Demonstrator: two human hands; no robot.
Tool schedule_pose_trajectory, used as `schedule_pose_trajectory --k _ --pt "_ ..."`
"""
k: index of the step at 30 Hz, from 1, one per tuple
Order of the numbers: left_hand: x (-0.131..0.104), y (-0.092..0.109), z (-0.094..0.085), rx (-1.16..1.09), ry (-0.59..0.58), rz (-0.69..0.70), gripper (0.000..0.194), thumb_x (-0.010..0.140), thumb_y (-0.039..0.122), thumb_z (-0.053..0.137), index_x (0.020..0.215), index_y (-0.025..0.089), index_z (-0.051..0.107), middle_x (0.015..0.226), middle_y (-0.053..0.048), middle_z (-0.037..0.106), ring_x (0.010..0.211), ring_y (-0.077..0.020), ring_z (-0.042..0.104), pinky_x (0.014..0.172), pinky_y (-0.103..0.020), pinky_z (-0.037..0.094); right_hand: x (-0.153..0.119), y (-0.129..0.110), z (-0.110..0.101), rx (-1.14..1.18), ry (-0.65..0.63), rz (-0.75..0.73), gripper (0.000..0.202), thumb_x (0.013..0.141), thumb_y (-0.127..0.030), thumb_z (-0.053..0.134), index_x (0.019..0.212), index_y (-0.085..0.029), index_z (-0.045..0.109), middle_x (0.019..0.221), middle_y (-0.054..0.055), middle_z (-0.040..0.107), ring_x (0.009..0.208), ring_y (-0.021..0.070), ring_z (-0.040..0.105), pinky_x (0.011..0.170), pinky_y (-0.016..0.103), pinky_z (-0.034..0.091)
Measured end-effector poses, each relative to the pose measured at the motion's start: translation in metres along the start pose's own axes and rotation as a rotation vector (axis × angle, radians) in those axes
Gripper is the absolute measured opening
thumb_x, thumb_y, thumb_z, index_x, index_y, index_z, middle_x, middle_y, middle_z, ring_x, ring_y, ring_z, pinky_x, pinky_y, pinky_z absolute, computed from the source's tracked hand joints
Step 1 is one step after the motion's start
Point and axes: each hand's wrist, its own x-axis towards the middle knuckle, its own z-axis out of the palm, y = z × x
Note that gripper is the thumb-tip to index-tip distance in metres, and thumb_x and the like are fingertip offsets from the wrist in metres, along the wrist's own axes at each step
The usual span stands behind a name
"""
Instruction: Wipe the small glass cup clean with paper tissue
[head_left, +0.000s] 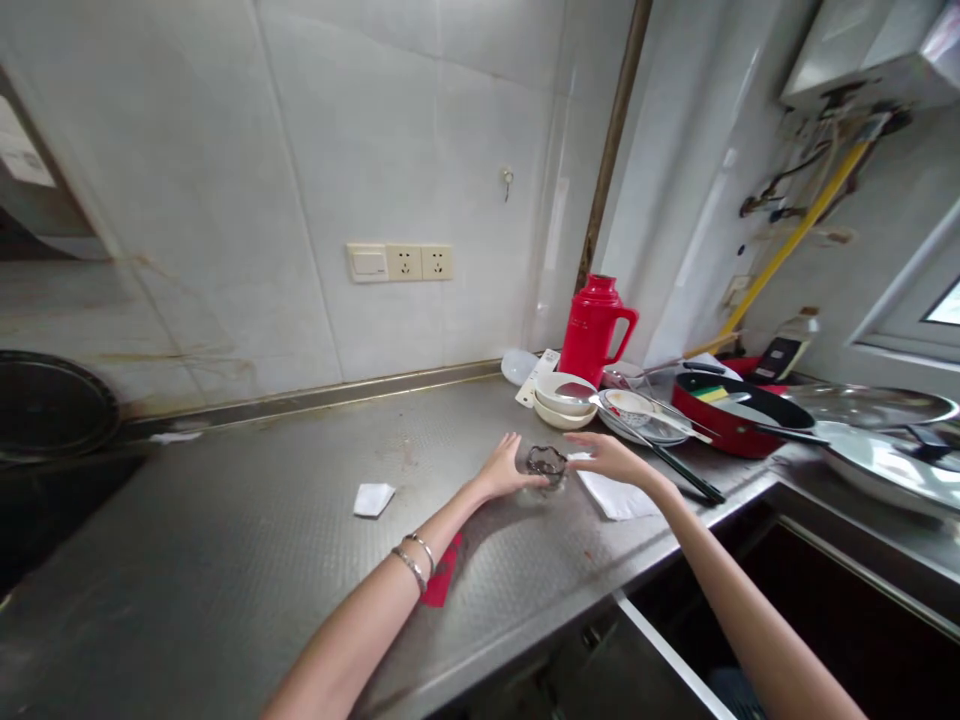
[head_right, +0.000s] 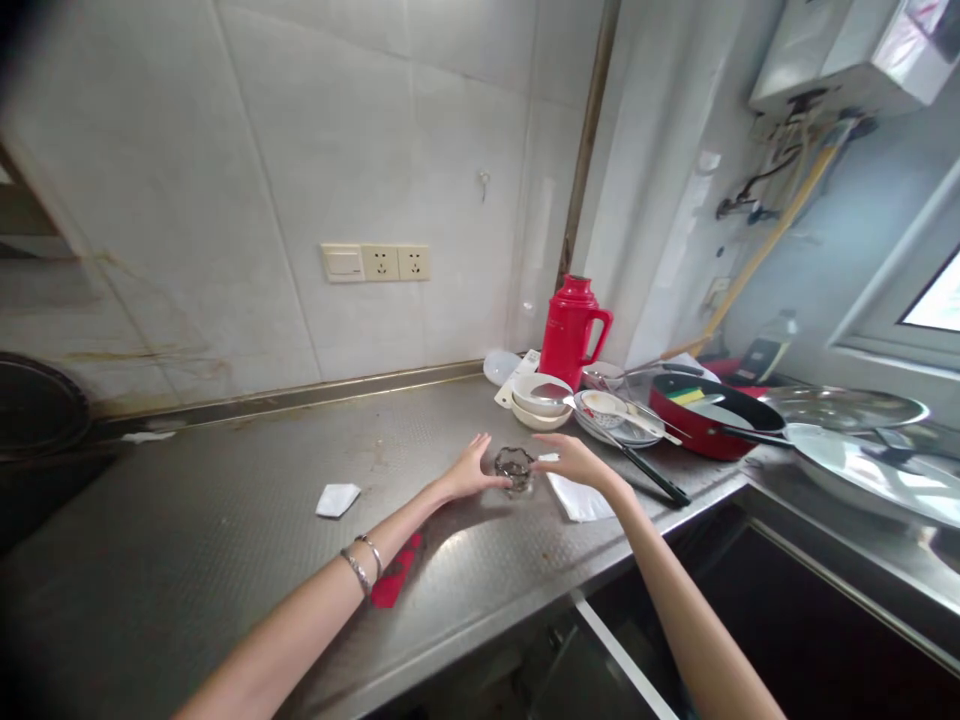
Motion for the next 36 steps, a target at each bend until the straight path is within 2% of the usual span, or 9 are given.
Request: schedule_pose_trajectory --k 4,8,11,15,19,23,27,31,36 --pt "-0.020 -0.010 -0.033 0.018 0.119 0.021 0.078 0.066 0.052 0.071 0.130 0.012 0.049 0.147 -0.019 0.033 0.140 -0.0302 0.024 0.115 -0.046 0.019 0.006 -0.039 -0.004 0.081 0.116 -0.077 0.041 0.075 -0.042 0.066 0.108 -0.018 0.069 0.111 0.010 0.069 0.104 0.0325 0.063 0.087 0.046 0.053" --pt "-0.050 -0.031 -0.086 0.069 0.295 -0.039 0.050 0.073 0.039 0.067 0.117 0.015 0.060 0.143 -0.016 0.042 0.137 -0.0282 0.033 0.114 -0.045 0.023 0.018 -0.083 0.016 0.165 0.148 -0.137 0.034 0.080 -0.040 0.060 0.103 -0.018 0.071 0.107 0.010 0.071 0.104 0.0309 0.063 0.085 0.043 0.053" --pt "-0.079 -0.051 -0.131 0.132 0.423 -0.124 0.039 0.074 0.035 0.065 0.108 0.016 0.064 0.139 -0.015 0.047 0.134 -0.0272 0.037 0.113 -0.043 0.026 0.031 -0.115 0.046 0.183 0.087 -0.214 0.031 0.081 -0.039 0.058 0.102 -0.020 0.071 0.106 0.008 0.071 0.101 0.0287 0.065 0.082 0.039 0.055" --pt "-0.128 -0.078 -0.187 0.212 0.531 -0.240 0.035 0.076 0.035 0.064 0.104 0.015 0.064 0.138 -0.016 0.048 0.133 -0.0297 0.038 0.112 -0.044 0.028 0.051 -0.150 0.100 0.205 -0.031 -0.298 0.029 0.083 -0.036 0.056 0.101 -0.020 0.072 0.105 0.007 0.071 0.100 0.0276 0.066 0.081 0.037 0.055" --pt "-0.183 -0.099 -0.226 0.326 0.606 -0.364 0.033 0.078 0.034 0.060 0.104 0.015 0.063 0.137 -0.015 0.050 0.133 -0.0295 0.038 0.111 -0.044 0.028 0.070 -0.171 0.158 0.051 -0.107 -0.372 0.032 0.086 -0.030 0.050 0.110 -0.019 0.068 0.111 0.007 0.070 0.102 0.0245 0.065 0.083 0.033 0.055" --pt "-0.232 -0.115 -0.244 0.463 0.612 -0.464 0.033 0.081 0.028 0.055 0.109 0.012 0.062 0.138 -0.016 0.048 0.135 -0.0281 0.036 0.111 -0.042 0.028 0.080 -0.180 0.206 -0.037 -0.101 -0.407 0.037 0.086 -0.024 0.049 0.119 -0.016 0.062 0.121 0.011 0.064 0.112 0.0251 0.060 0.097 0.039 0.046" --pt "-0.262 -0.126 -0.248 0.585 0.579 -0.542 0.037 0.085 0.024 0.047 0.119 0.011 0.056 0.141 -0.015 0.045 0.137 -0.0262 0.033 0.112 -0.042 0.027 0.079 -0.177 0.240 -0.138 -0.057 -0.425 0.040 0.088 -0.019 0.043 0.124 -0.009 0.056 0.133 0.016 0.053 0.127 0.0248 0.047 0.109 0.042 0.032" --pt "-0.269 -0.129 -0.245 0.681 0.514 -0.579 0.044 0.090 0.025 0.037 0.128 0.007 0.049 0.145 -0.018 0.038 0.139 -0.0257 0.029 0.113 -0.041 0.026 0.075 -0.167 0.254 -0.246 0.008 -0.383 0.041 0.090 -0.015 0.036 0.125 -0.004 0.053 0.134 0.023 0.050 0.130 0.0281 0.043 0.110 0.048 0.028" --pt "-0.265 -0.127 -0.241 0.771 0.427 -0.588 0.046 0.091 0.028 0.035 0.131 0.007 0.046 0.148 -0.018 0.033 0.139 -0.0273 0.027 0.112 -0.043 0.025 0.076 -0.161 0.256 -0.354 0.031 -0.374 0.041 0.090 -0.014 0.031 0.123 -0.005 0.054 0.130 0.022 0.054 0.127 0.0266 0.046 0.110 0.044 0.028"
